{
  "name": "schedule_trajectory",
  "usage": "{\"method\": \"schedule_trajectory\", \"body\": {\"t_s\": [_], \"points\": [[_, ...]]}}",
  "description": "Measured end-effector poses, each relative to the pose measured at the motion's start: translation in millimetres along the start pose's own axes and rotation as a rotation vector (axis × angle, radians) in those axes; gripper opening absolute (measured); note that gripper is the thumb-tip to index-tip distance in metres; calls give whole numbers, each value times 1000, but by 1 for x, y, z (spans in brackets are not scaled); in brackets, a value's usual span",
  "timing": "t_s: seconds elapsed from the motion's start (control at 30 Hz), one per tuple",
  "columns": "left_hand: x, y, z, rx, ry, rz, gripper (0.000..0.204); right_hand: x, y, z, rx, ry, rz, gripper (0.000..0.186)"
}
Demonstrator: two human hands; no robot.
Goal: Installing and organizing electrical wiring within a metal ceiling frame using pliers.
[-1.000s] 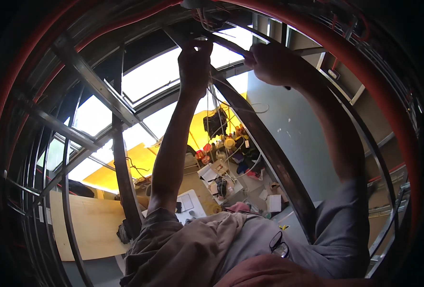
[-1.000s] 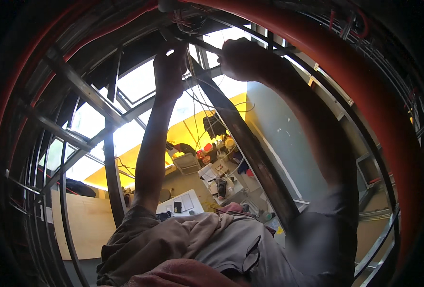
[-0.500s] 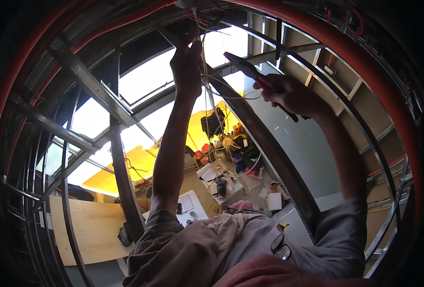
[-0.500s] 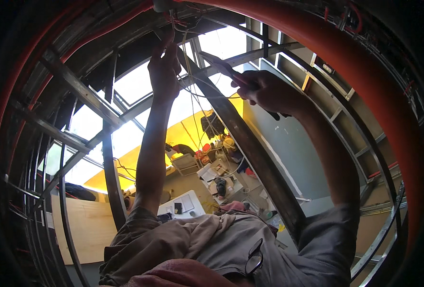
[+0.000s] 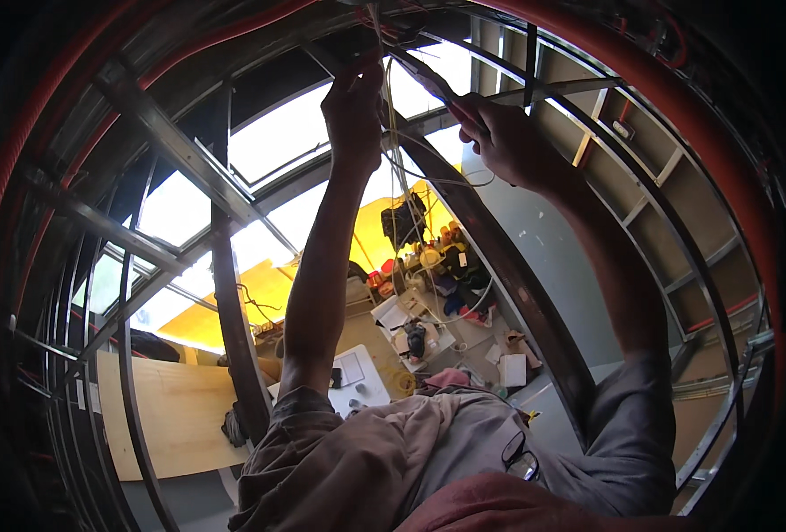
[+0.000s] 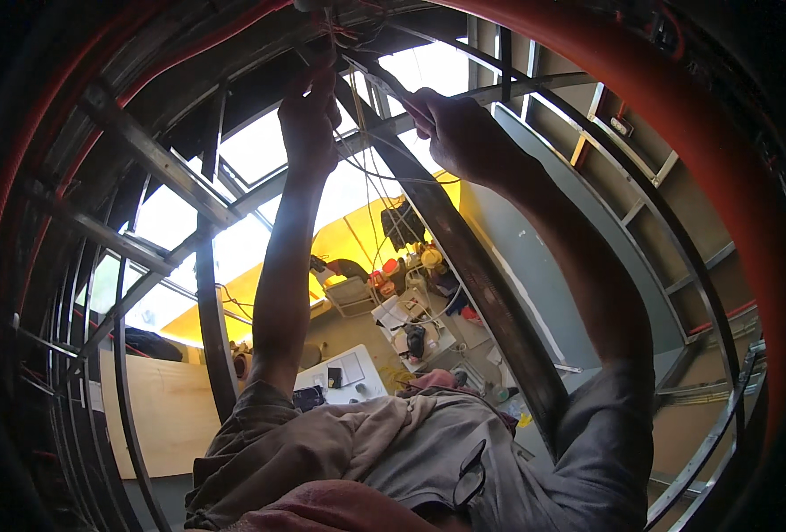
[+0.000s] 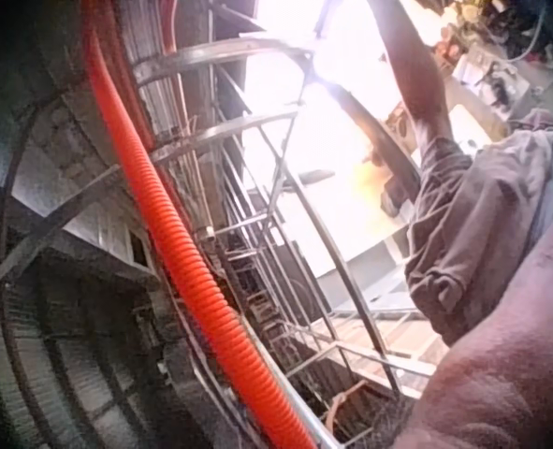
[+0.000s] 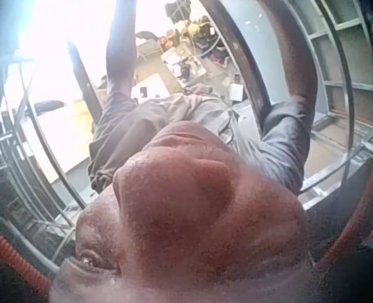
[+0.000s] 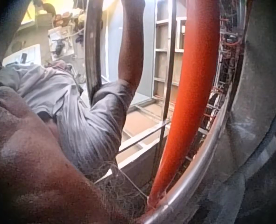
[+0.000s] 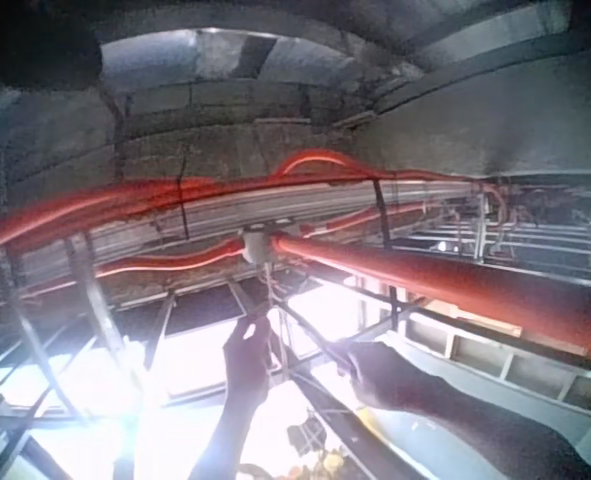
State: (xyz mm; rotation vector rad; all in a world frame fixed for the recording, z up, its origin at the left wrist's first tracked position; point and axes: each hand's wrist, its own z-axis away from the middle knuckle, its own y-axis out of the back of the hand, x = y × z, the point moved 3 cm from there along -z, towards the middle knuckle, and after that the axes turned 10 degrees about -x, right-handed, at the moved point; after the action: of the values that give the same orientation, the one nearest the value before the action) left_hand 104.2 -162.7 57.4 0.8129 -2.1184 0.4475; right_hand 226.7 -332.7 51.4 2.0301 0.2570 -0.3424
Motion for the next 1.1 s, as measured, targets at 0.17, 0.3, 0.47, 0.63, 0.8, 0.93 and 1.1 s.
{"method": "schedule_trajectory", "body": {"t_s": [0.17, 0.3, 0.47, 0.63, 0.8, 0.93, 1.1], "points": [[3, 0, 0, 43, -35, -133, 24, -8, 1, -2, 63, 41, 90, 29], [6, -1, 1, 48, 33, -171, 24, -8, 0, 0, 73, 52, 82, 28], [6, 1, 0, 36, -43, -159, 25, -13, 1, 0, 91, 71, 197, 21], [5, 1, 0, 20, -28, -173, 25, -19, 8, -1, 63, -10, 273, 15], [5, 1, 2, 19, -44, -119, 25, -32, 9, -2, 7, -103, 390, 18], [8, -4, 2, -1, 5, -180, 26, -39, 2, -2, -131, -251, -303, 21], [15, -2, 5, 36, -166, -168, 27, -39, -8, 0, -181, -347, -508, 20]]}}
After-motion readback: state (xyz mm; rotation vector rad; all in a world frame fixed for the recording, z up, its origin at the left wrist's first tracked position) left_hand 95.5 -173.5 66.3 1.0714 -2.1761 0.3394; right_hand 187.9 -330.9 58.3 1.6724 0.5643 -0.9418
